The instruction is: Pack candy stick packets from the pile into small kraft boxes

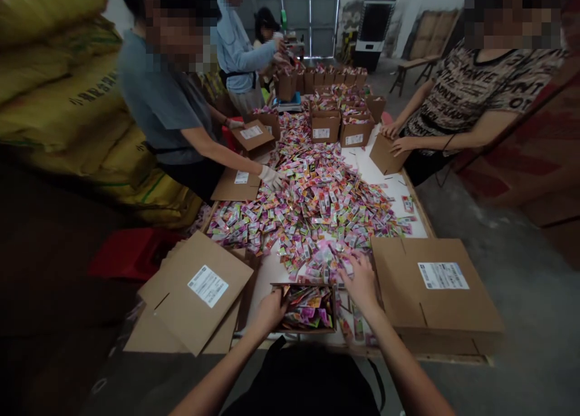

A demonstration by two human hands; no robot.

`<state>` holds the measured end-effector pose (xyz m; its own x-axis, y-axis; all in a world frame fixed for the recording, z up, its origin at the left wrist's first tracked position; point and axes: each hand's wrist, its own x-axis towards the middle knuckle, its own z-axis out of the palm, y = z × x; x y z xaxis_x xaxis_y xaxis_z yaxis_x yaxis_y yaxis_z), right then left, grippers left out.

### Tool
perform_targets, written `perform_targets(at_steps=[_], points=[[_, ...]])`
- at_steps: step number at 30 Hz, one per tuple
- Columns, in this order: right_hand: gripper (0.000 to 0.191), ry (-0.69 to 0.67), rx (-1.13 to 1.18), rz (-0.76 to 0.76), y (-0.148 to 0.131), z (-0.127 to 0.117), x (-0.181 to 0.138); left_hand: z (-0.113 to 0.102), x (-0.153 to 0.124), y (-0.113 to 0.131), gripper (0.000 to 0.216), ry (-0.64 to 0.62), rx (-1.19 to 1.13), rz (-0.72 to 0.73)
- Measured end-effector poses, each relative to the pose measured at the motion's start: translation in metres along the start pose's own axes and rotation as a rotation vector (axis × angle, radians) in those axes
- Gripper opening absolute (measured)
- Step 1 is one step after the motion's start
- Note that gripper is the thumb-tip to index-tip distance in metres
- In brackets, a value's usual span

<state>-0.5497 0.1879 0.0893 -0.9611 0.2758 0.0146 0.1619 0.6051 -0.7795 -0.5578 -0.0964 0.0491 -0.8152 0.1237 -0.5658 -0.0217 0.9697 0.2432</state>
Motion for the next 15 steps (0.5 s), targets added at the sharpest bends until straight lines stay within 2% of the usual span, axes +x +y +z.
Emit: perform_targets(at_steps=[1,3,5,6,8,10,12,15], points=[[0.03,-0.053,-0.077,0.083,0.009,0.01,-0.006,0.002,0.001,0.003,0.026,-0.011,0.029,-0.007],[0.026,-0.285,-0.134,0.217,0.023,0.039,-0.026,0.007,0.005,0.01,0.028,-0.03,0.075,-0.022],[0.023,-0.526,-0.142,0.245,0.026,0.072,-0.048,0.014,0.009,0.015,0.027,-0.041,0.108,-0.049],[0.021,-0.592,-0.163,0.231,0.023,0.089,-0.056,0.018,0.011,0.018,0.026,-0.041,0.122,-0.069],[0.014,-0.629,-0.242,0.213,0.014,0.116,-0.065,0.026,0.016,0.024,0.025,-0.029,0.146,-0.12],[0.016,-0.647,-0.304,0.228,0.005,0.134,-0.065,0.033,0.019,0.03,0.029,-0.004,0.158,-0.173],[0.022,-0.655,-0.344,0.246,-0.002,0.141,-0.063,0.037,0.021,0.034,0.032,0.021,0.148,-0.207],[0.024,-0.653,-0.415,0.255,-0.006,0.136,-0.059,0.034,0.019,0.027,0.026,0.031,0.072,-0.175]])
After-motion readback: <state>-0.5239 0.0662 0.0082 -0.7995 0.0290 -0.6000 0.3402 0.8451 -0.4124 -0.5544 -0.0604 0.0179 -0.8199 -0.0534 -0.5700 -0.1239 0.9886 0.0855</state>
